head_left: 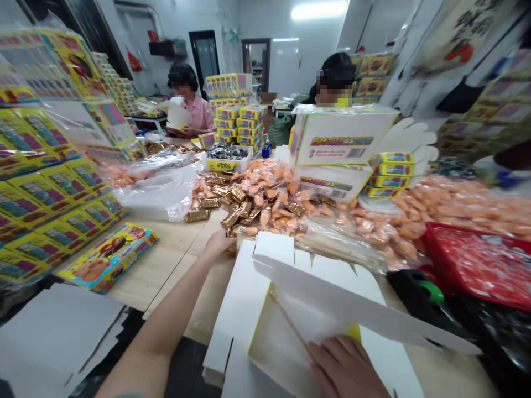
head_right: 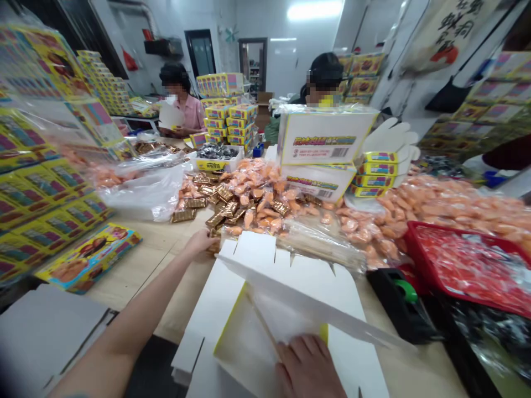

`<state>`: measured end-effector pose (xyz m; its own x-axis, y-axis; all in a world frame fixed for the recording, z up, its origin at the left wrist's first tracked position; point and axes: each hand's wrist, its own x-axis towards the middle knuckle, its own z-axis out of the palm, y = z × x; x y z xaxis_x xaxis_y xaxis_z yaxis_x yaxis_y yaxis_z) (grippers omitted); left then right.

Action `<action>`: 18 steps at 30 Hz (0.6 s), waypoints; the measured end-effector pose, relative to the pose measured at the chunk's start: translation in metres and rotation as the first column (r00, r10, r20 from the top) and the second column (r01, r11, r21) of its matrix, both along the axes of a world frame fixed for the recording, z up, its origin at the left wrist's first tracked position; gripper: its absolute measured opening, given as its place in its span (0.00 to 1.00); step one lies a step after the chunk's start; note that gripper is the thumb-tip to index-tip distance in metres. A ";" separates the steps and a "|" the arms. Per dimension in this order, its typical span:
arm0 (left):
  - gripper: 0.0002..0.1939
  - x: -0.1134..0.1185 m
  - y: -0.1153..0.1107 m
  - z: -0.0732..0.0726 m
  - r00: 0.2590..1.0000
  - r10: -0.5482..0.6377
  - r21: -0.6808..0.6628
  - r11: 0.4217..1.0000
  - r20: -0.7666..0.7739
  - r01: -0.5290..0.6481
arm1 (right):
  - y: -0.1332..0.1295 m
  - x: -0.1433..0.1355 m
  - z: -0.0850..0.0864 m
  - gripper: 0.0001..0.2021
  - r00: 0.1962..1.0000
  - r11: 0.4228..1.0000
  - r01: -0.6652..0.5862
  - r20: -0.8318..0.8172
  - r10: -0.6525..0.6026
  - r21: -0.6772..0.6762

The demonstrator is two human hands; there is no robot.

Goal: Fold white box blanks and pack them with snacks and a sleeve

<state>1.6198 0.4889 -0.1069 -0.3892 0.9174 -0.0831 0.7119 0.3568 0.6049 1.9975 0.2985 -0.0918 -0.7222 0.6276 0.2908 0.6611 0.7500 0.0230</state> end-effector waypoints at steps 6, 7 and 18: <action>0.25 -0.006 -0.084 0.061 0.933 0.000 0.256 0.962 0.360 -0.099 | -0.011 0.018 0.035 0.15 0.884 0.953 0.263 -0.357 -0.300 -0.150; 0.28 0.001 -0.109 0.070 0.874 -0.036 0.306 0.943 0.485 -0.131 | -0.013 0.020 0.037 0.16 0.845 0.930 0.292 -0.394 -0.361 -0.224; 0.19 0.125 -0.209 0.076 0.681 -0.580 0.355 0.814 0.446 0.460 | -0.019 -0.019 0.042 0.17 0.555 0.521 -0.217 -0.543 -0.630 -0.825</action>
